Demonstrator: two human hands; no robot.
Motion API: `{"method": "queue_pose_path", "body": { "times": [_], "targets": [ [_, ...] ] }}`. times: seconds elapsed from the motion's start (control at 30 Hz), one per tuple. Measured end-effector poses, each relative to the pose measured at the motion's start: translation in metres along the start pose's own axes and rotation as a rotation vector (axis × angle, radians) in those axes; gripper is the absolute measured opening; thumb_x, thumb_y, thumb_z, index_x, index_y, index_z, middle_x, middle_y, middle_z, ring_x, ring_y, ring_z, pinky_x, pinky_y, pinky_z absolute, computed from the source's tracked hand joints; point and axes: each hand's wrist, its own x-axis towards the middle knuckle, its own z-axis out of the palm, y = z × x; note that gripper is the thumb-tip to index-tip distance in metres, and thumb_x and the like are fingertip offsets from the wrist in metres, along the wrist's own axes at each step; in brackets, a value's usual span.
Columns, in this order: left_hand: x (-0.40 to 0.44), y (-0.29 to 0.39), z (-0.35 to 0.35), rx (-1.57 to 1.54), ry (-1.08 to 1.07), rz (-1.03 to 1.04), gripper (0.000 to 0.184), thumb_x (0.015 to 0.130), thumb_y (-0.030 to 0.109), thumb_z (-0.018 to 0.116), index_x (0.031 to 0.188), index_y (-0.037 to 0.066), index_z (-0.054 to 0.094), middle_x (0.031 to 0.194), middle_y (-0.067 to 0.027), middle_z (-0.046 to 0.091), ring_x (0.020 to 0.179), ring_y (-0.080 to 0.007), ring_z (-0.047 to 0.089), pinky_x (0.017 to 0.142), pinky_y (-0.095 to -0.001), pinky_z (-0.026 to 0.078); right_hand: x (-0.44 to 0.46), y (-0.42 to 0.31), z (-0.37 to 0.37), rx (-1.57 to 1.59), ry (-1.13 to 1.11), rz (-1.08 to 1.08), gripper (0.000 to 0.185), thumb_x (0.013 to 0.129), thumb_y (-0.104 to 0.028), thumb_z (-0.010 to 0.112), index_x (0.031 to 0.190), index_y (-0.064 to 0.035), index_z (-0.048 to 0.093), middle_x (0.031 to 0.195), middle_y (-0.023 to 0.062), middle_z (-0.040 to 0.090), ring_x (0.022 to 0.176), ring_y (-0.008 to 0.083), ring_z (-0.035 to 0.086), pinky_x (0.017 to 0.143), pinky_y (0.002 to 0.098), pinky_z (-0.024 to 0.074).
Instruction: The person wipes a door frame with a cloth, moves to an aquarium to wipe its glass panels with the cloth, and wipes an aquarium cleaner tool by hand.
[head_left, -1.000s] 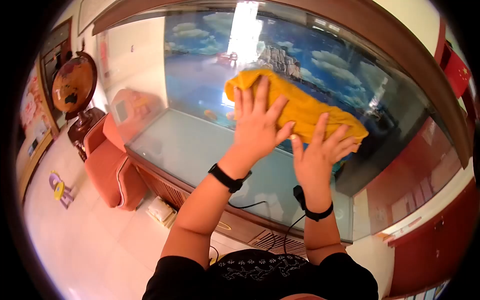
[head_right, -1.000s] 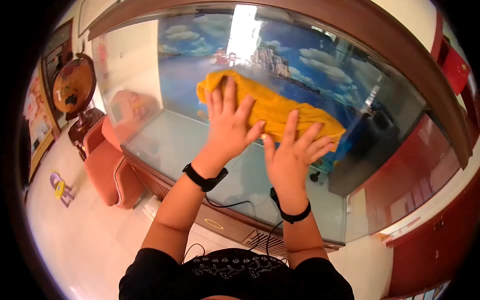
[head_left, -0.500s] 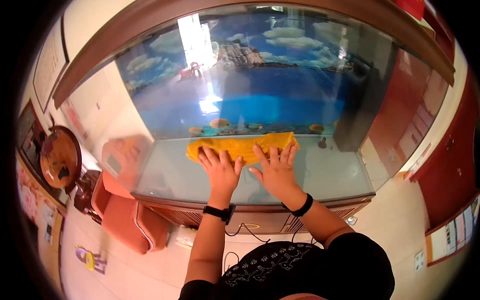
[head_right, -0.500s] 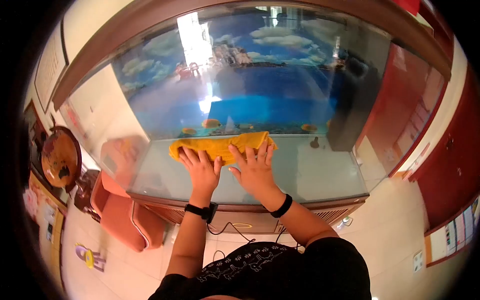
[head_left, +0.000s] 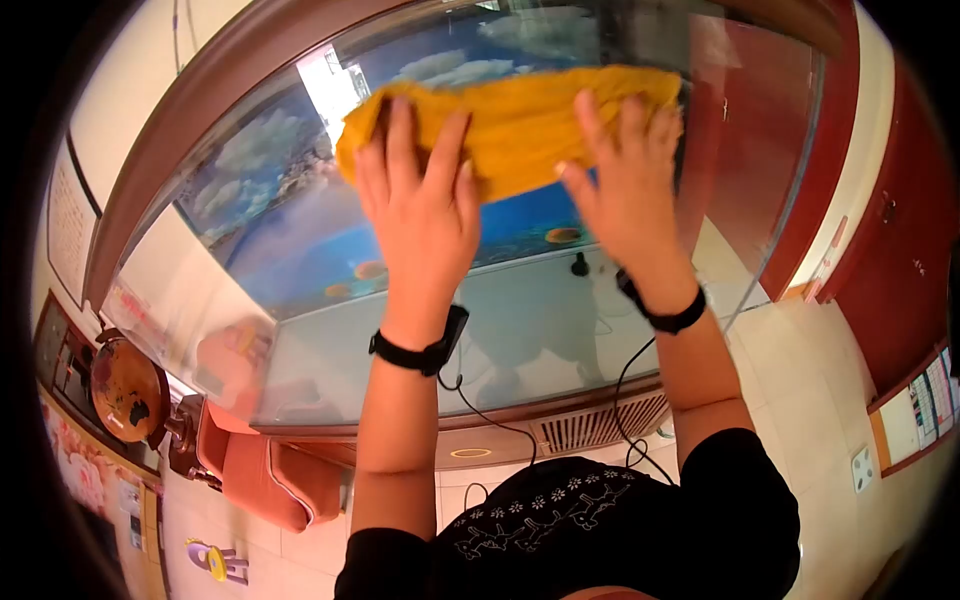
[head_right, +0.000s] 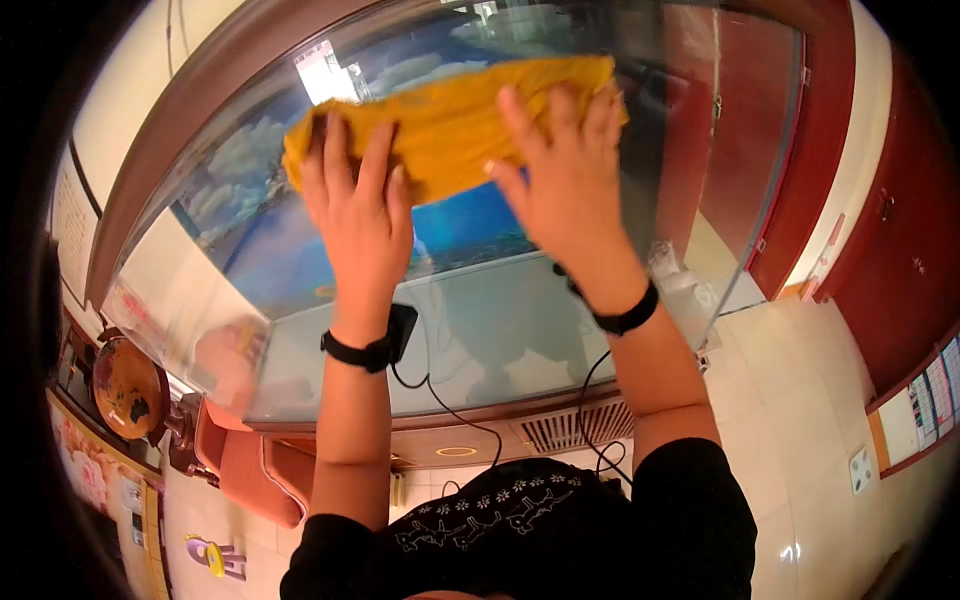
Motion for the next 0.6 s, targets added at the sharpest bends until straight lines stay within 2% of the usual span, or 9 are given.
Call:
{"method": "queue_pose_path", "body": {
  "times": [0.07,0.13,0.3,0.4,0.43,0.5,0.53,0.6],
  "targets": [
    [0.032,0.039,0.023,-0.001,0.024,0.054,0.045,0.083,0.015,0.061,0.128,0.015,0.058,0.142,-0.0187,0.042,0.127,-0.0410,0.038,0.108,-0.0528,0.028,0.007,0.056,-0.011,-0.078,0.214,0.027,0.060,0.092,-0.042,0.055,0.145,-0.0199,0.040,0.140,0.0260,0.034,0.128,0.0603,0.024,0.109,0.0652,0.0162],
    [0.057,0.081,0.047,-0.077,0.091,0.124,0.049,0.081,0.015,0.062,0.129,0.019,0.058,0.143,-0.0150,0.043,0.128,-0.0375,0.040,0.110,-0.0513,0.027,0.013,0.116,-0.023,-0.102,0.270,0.017,0.060,0.093,-0.044,0.052,0.147,-0.0205,0.038,0.143,0.0267,0.032,0.129,0.0606,0.022,0.109,0.0650,0.0154],
    [0.085,0.161,0.096,-0.098,0.093,0.159,0.054,0.082,0.019,0.063,0.135,0.026,0.053,0.146,-0.0149,0.040,0.127,-0.0388,0.039,0.110,-0.0512,0.027,0.008,0.216,-0.057,-0.114,0.358,-0.006,0.061,0.095,-0.048,0.048,0.149,-0.0220,0.034,0.147,0.0281,0.029,0.133,0.0588,0.019,0.110,0.0651,0.0119],
    [0.088,0.185,0.108,-0.096,0.116,0.134,0.054,0.081,0.018,0.063,0.134,0.025,0.053,0.146,-0.0164,0.039,0.127,-0.0400,0.037,0.110,-0.0510,0.026,-0.003,0.225,-0.073,-0.496,0.228,0.092,0.061,0.095,-0.049,0.047,0.149,-0.0212,0.035,0.147,0.0278,0.032,0.137,0.0553,0.019,0.110,0.0660,0.0071],
    [0.089,0.188,0.108,-0.072,0.116,0.122,0.054,0.081,0.018,0.063,0.134,0.025,0.053,0.146,-0.0164,0.039,0.127,-0.0400,0.037,0.110,-0.0510,0.026,-0.003,0.225,-0.072,-0.473,0.230,0.078,0.061,0.095,-0.049,0.047,0.149,-0.0212,0.035,0.147,0.0278,0.032,0.137,0.0553,0.019,0.110,0.0660,0.0071],
    [0.089,0.189,0.105,-0.167,0.140,0.100,0.047,0.078,0.013,0.060,0.126,0.017,0.060,0.141,-0.0152,0.045,0.126,-0.0358,0.042,0.112,-0.0478,0.026,-0.003,0.221,-0.069,-0.387,0.296,0.076,0.060,0.096,-0.048,0.045,0.148,-0.0198,0.036,0.147,0.0281,0.033,0.136,0.0562,0.019,0.110,0.0657,0.0077],
    [0.088,0.188,0.104,-0.195,0.170,0.102,0.044,0.078,0.012,0.059,0.121,0.016,0.063,0.139,-0.0145,0.047,0.125,-0.0352,0.043,0.112,-0.0470,0.027,0.000,0.219,-0.069,-0.369,0.308,0.062,0.060,0.094,-0.043,0.051,0.145,-0.0131,0.039,0.143,0.0280,0.036,0.135,0.0554,0.020,0.110,0.0650,0.0087],
    [0.087,0.177,0.100,-0.238,0.194,0.128,0.042,0.078,0.010,0.058,0.120,0.016,0.064,0.137,-0.0140,0.049,0.125,-0.0349,0.043,0.112,-0.0468,0.027,0.003,0.208,-0.065,-0.283,0.344,0.074,0.060,0.092,-0.040,0.054,0.142,-0.0096,0.041,0.140,0.0277,0.038,0.134,0.0550,0.021,0.111,0.0648,0.0093]
  ]
}}
